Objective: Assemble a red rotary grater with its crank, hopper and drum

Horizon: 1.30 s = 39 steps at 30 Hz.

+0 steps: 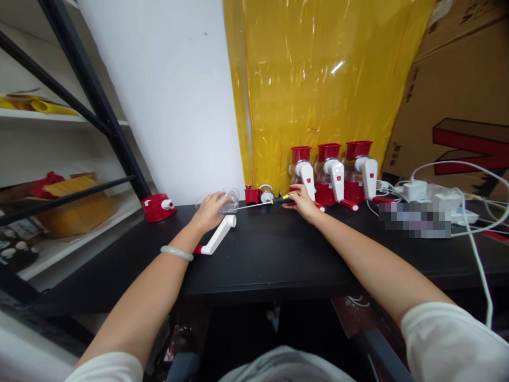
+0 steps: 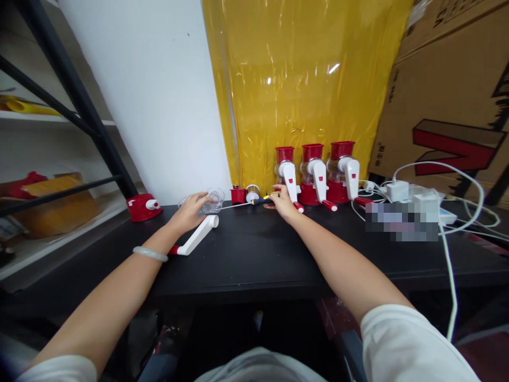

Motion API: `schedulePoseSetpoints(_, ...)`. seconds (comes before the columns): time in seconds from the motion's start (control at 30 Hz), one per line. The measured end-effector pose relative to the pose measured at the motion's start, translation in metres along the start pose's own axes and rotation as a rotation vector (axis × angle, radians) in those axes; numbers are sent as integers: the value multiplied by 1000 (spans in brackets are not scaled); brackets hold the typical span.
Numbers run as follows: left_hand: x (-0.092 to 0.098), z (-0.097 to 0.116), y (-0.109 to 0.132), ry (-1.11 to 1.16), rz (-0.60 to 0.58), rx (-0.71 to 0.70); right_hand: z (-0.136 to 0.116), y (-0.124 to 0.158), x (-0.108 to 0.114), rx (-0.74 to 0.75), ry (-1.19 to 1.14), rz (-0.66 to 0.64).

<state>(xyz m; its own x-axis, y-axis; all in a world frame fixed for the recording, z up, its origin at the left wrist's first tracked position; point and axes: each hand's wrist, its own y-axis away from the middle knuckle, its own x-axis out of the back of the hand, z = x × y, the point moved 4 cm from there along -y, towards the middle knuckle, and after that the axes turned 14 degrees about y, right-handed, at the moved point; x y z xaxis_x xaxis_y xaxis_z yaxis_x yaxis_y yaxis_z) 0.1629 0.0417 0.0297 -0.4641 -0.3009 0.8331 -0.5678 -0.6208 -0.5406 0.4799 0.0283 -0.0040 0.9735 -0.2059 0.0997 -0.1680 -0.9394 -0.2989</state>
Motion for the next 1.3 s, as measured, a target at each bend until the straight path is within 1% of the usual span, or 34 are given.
schedulePoseSetpoints(0.07, 0, 1, 0, 1, 5, -3, -2, 2, 1, 57, 35, 2)
schedulePoseSetpoints(0.17, 1, 3, 0, 12, 12, -21, -5, 3, 5, 136, 174, 36)
schedulePoseSetpoints(0.23, 1, 5, 0, 16, 18, -32, -6, 2, 8, 154, 261, 72)
schedulePoseSetpoints(0.27, 1, 5, 0, 14, 22, -36, -5, 1, 9, 151, 264, 92)
schedulePoseSetpoints(0.33, 1, 4, -1, 3, 29, -39, -4, -1, 10, 137, 174, 115)
schedulePoseSetpoints(0.4, 0, 2, -1, -5, 34, -34, -2, -4, 8, 125, 47, 103)
schedulePoseSetpoints(0.47, -1, 0, -1, -8, 40, -28, -2, -4, 5, 130, -15, 78)
schedulePoseSetpoints(0.57, -2, -2, -1, -6, 46, -26, -3, -1, 5, 147, 11, 53)
schedulePoseSetpoints(0.73, 0, 3, -1, 12, 55, -41, -10, 5, 8, 181, 220, 45)
schedulePoseSetpoints(0.8, 1, 4, -1, 16, 56, -42, -10, 4, 9, 160, 199, 58)
schedulePoseSetpoints(0.9, 0, 2, -1, -3, 56, -31, -8, 1, 7, 110, 45, 52)
schedulePoseSetpoints(0.97, 0, 1, -1, -14, 57, -24, -6, -1, 6, 114, -6, 41)
schedulePoseSetpoints(1.17, 1, 3, -1, -4, 61, -36, -5, 0, 7, 191, 120, 33)
schedulePoseSetpoints(1.23, 2, 4, -1, 9, 63, -37, -4, -2, 8, 181, 126, 46)
schedulePoseSetpoints(1.3, 2, 4, -1, 22, 62, -35, -2, -4, 8, 153, 72, 61)
